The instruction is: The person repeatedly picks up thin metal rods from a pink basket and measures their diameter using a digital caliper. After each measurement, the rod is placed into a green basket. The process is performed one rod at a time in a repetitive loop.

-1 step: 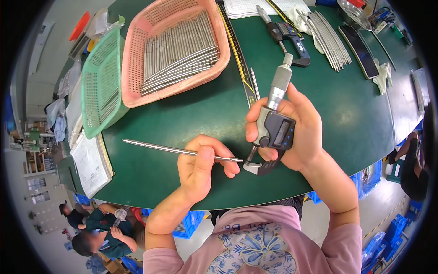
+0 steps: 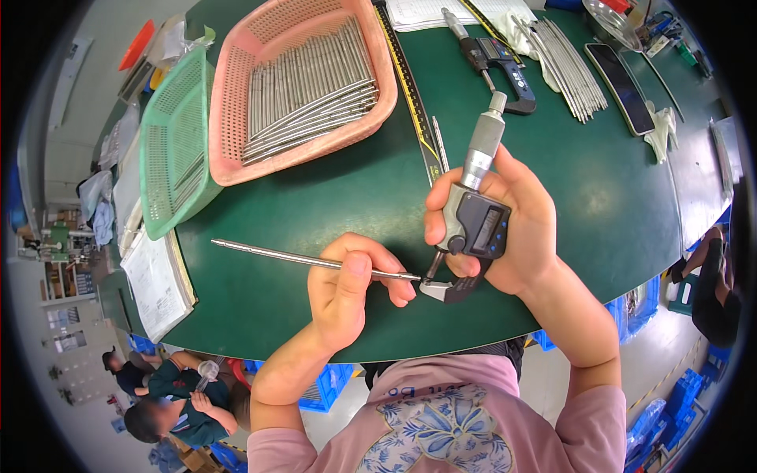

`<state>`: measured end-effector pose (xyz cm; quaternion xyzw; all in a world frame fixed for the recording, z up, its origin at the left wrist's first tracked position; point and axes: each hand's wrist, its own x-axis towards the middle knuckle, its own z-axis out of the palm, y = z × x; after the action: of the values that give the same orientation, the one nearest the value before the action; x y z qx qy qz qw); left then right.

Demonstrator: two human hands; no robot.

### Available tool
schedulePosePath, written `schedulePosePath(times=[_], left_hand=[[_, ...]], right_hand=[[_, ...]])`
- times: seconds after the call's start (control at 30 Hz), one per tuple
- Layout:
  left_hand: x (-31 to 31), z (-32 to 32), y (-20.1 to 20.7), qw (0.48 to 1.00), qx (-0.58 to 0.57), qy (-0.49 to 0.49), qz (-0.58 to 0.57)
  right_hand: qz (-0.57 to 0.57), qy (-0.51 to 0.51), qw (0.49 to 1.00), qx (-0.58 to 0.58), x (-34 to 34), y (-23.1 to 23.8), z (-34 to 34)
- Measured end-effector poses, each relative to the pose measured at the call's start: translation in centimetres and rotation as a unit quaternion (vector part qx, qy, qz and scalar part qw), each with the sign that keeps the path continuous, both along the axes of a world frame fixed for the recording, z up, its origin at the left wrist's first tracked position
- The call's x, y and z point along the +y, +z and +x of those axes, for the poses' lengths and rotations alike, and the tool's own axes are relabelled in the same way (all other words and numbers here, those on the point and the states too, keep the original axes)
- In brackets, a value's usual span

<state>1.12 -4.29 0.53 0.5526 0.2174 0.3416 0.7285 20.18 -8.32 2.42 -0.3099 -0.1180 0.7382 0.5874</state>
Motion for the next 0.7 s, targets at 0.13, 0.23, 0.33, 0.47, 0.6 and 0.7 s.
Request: schedulePosePath(times=[0.13, 0.23, 0.33, 0.47, 0.6, 0.7], left_hand=[[-0.21, 0.09, 0.00, 1.000, 0.001, -0.002, -0.004], [-0.16, 0.05, -0.08, 1.000, 0.001, -0.008, -0.006], [-0.18, 0.08, -0.06, 1.000, 0.007, -0.010, -0.005], [-0.14, 0.03, -0.04, 1.000, 0.014, -0.012, -0.012], [-0.19, 0.06, -0.05, 1.000, 0.016, -0.010, -0.013], [-0.20, 0.13, -0.02, 1.000, 0.017, -0.013, -0.017]], right_hand=[[0.002, -0.005, 1.000, -0.016, 0.06, -0.03, -0.17], [-0.003, -0.010, 1.000, -0.016, 0.13, -0.04, -0.32], [-0.003, -0.009, 1.000, -0.017, 0.12, -0.09, -0.33], [-0.001, -0.011, 1.000, -0.017, 0.13, 0.07, -0.40], [0.006, -0.009, 1.000, -0.010, 0.10, -0.04, -0.36], [0.013, -0.006, 1.000, 0.000, 0.02, -0.22, -0.27]])
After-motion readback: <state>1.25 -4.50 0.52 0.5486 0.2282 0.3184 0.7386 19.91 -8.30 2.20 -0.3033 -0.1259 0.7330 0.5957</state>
